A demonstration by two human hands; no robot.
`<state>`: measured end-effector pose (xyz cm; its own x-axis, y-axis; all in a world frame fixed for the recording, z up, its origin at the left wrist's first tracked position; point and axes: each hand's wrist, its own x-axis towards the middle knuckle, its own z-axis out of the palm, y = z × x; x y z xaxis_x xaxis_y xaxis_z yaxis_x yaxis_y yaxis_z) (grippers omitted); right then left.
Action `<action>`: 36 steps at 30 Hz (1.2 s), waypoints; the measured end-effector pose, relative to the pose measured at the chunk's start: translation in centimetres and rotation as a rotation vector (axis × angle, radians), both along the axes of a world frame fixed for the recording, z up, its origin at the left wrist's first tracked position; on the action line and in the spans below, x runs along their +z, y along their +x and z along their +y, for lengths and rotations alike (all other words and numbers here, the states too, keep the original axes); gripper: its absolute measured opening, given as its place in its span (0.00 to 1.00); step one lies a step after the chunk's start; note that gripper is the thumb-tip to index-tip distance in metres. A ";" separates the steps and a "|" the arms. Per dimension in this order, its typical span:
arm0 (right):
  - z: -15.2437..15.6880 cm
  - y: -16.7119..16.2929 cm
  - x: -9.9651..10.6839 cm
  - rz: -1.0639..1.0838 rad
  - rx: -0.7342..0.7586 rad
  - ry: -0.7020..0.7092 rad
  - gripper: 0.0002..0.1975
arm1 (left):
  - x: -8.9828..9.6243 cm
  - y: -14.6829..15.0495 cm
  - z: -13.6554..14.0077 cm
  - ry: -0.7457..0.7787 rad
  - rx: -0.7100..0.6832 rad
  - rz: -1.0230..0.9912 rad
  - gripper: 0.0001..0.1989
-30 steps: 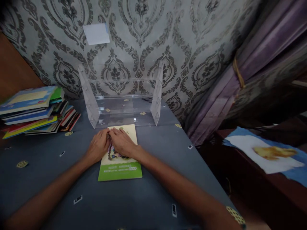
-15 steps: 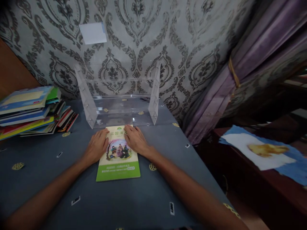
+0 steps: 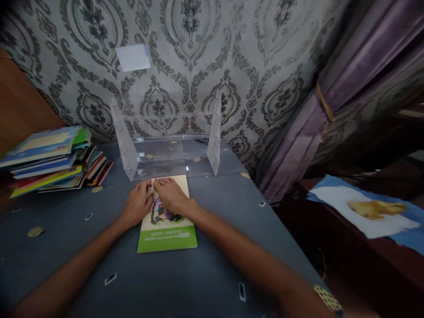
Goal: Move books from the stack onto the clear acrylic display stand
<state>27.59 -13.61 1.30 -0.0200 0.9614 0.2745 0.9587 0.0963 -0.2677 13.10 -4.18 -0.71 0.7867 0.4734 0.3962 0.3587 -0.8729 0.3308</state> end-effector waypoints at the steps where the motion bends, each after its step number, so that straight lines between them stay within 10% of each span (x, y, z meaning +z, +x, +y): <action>1: 0.6 -0.2 -0.2 0.015 0.013 0.013 0.16 | 0.0 0.0 0.1 -0.009 0.002 -0.010 0.16; 25: -2.9 3.3 -1.2 0.112 -0.137 0.067 0.15 | -0.4 0.0 0.1 0.064 0.012 0.020 0.18; 36: -4.8 8.3 -3.4 0.666 -0.095 0.181 0.16 | 1.3 -0.2 -0.3 0.293 -0.054 0.169 0.14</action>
